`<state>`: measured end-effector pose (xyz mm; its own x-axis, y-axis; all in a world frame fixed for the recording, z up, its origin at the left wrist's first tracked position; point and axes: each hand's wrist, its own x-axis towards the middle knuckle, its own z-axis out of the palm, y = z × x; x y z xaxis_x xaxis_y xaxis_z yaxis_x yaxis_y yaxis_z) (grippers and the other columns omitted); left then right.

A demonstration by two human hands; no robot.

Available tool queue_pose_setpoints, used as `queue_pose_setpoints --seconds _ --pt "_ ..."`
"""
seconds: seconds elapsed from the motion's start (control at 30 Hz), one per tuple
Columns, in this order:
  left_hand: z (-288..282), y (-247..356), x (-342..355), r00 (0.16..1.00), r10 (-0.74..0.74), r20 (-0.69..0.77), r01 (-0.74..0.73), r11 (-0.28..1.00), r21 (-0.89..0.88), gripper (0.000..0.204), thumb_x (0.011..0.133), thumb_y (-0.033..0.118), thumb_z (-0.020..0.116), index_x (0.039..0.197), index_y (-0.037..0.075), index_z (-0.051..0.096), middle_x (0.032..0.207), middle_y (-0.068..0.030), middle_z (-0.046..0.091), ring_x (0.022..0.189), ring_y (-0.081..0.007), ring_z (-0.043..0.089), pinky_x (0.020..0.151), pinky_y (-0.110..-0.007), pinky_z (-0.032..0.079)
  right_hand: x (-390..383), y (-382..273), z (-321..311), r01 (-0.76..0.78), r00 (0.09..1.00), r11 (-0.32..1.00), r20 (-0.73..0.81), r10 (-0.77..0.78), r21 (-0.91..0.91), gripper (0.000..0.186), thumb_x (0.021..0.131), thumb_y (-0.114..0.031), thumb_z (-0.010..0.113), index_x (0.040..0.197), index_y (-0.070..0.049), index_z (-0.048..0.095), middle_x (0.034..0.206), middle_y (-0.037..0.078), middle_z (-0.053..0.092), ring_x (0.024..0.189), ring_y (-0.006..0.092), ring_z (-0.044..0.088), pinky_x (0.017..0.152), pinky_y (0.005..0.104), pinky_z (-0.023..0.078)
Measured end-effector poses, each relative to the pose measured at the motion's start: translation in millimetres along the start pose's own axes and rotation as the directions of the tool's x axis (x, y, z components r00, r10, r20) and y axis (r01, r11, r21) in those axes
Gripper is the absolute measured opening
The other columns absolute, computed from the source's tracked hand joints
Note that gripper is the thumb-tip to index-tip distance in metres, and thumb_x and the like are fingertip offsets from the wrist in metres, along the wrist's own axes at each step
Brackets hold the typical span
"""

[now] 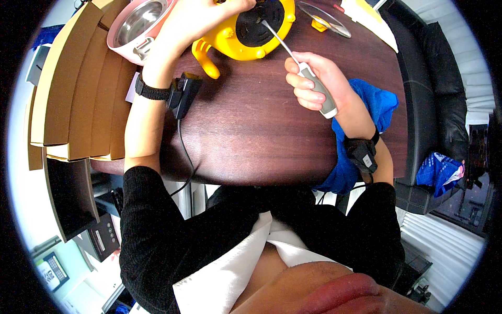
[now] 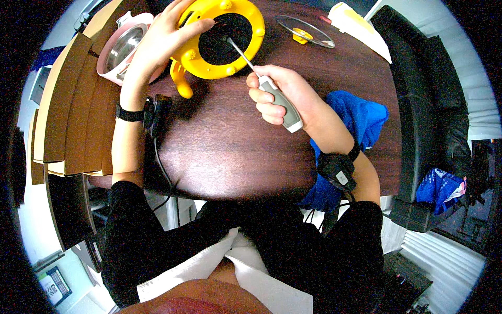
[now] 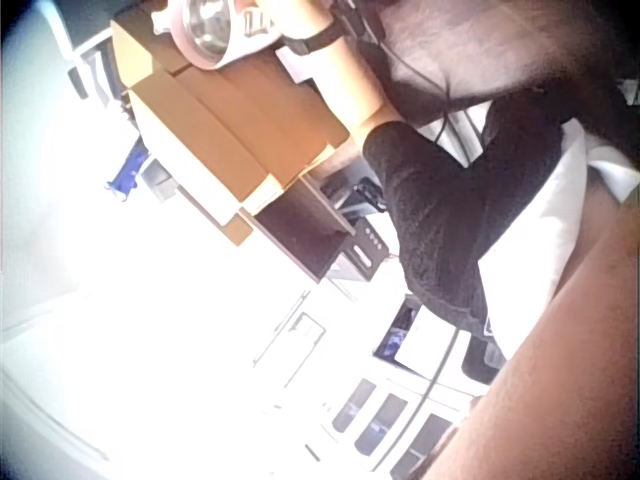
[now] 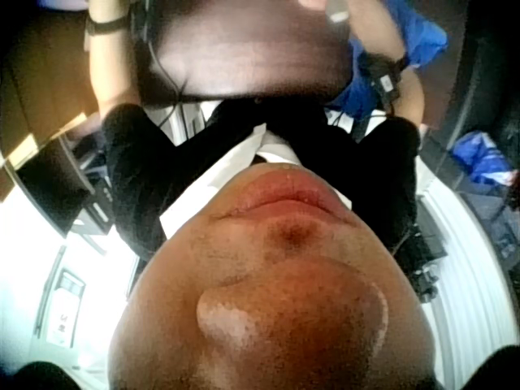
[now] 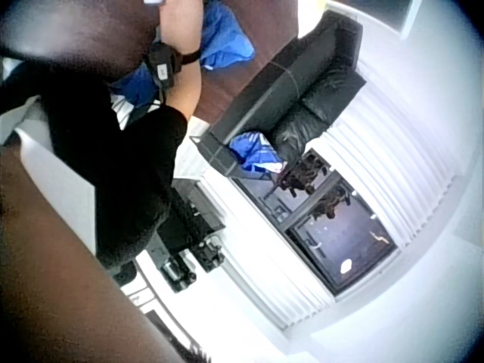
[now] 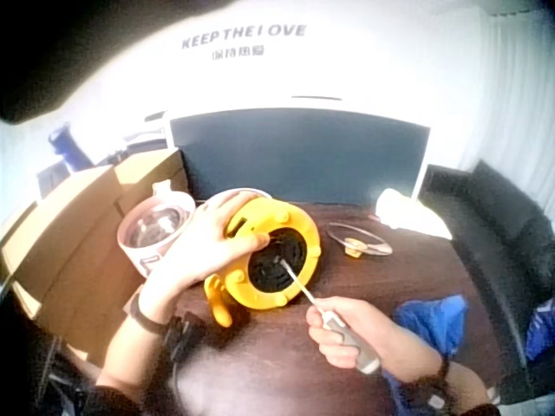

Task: The person uses a screwdriver to repeatedly tighten and loosen screws on the underside of a yellow appliance. The person holds the appliance steady with one hand while manipulating the screwdriver with the other.

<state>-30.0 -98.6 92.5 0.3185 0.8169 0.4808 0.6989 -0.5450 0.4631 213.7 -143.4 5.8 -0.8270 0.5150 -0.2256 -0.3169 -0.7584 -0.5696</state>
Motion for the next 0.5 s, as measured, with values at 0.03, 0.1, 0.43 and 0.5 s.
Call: queue_pose_setpoints --seconds 0.03,0.1,0.43,0.5 --pt "0.1 -0.1 0.0 1.0 0.001 0.001 -0.001 1.0 0.005 0.06 0.076 0.037 0.065 0.124 0.002 0.053 0.126 -0.018 0.052 0.118 -0.0316 0.048 0.102 -0.04 0.036 1.3 0.6 0.2 -0.012 1.0 0.999 0.022 0.011 0.032 0.029 0.098 -0.032 0.036 0.084 -0.01 0.049 0.056 -0.002 0.043 0.033 0.0099 0.038 0.031 0.0252 0.034" --pt "-0.6 0.6 0.5 1.0 0.003 0.009 -0.003 1.0 0.006 0.06 0.076 0.036 0.065 0.124 0.002 0.053 0.126 -0.0179 0.052 0.119 -0.0317 0.048 0.102 -0.039 0.036 3.0 2.0 -0.3 -0.026 0.998 0.996 0.06 0.021 0.087 0.028 0.098 -0.032 0.037 0.084 -0.01 0.049 0.055 -0.003 0.042 0.032 0.009 0.037 0.03 0.0249 0.033" --pt "1.4 3.1 -0.6 1.0 0.001 -0.007 0.0 0.999 0.054 0.058 0.076 0.036 0.065 0.123 0.003 0.054 0.125 -0.0174 0.053 0.119 -0.0316 0.047 0.102 -0.04 0.036 5.5 7.4 11.7 -0.054 0.991 0.935 0.131 0.008 0.351 0.024 0.099 -0.028 0.037 0.087 -0.009 0.048 0.057 -0.003 0.042 0.033 0.0077 0.038 0.031 0.0242 0.035" --pt "1.7 -0.9 -0.1 1.0 0.022 -0.011 -0.021 0.999 0.039 0.058 0.076 0.037 0.065 0.123 0.004 0.054 0.125 -0.0173 0.052 0.119 -0.0316 0.047 0.102 -0.04 0.036 3.5 7.6 13.1 -0.048 0.992 0.926 0.124 0.002 0.374 0.024 0.099 -0.027 0.037 0.087 -0.009 0.048 0.057 -0.003 0.042 0.033 0.0076 0.038 0.031 0.0241 0.036"
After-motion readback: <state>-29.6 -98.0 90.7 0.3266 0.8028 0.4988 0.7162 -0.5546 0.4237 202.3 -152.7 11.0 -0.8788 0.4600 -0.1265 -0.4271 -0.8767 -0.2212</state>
